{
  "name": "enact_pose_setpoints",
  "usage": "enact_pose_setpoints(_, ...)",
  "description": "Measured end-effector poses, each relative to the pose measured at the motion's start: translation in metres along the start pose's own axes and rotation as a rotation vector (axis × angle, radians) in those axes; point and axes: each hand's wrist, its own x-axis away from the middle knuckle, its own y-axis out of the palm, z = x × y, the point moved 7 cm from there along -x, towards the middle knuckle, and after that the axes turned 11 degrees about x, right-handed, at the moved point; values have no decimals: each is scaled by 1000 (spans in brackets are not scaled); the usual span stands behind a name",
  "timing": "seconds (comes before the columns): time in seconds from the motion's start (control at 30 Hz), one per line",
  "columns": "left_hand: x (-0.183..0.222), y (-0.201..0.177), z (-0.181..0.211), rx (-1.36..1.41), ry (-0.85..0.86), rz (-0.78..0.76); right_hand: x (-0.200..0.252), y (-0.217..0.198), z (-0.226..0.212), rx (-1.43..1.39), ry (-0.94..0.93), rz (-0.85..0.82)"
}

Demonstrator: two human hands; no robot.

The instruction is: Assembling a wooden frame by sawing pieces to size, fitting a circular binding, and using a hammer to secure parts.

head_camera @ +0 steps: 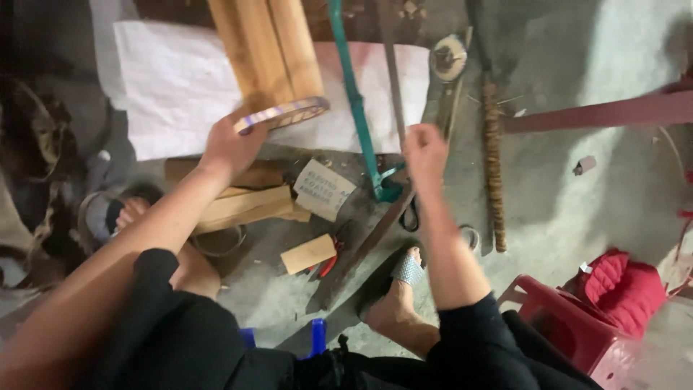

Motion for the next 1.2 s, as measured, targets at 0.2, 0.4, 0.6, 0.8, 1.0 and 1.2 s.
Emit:
enact_pose_setpoints(0.2, -2, 4, 0, -5, -78, -42, -114, -30, 81, 151, 8, 105)
enact_pose_setpoints(0.4, -15, 8, -16, -16, -129, -43, -191, -3, 90, 368, 76, -8)
enact_pose_setpoints(0.6, -23, 8, -29, -53, -192, -64, -234, 37, 94, 636, 85, -42)
enact_pose_setpoints(0.8, -24, 8, -24, -69, -203, -81, -264, 68, 147, 511, 123, -12)
enact_pose_setpoints(1.0, -17, 9, -14, -63, -198, -77, -221, 38, 128, -581, 365, -100)
enact_pose_setpoints(1.2, -19, 9, -32, 12, -176, -46, -115, 11, 23, -1084, 205, -440)
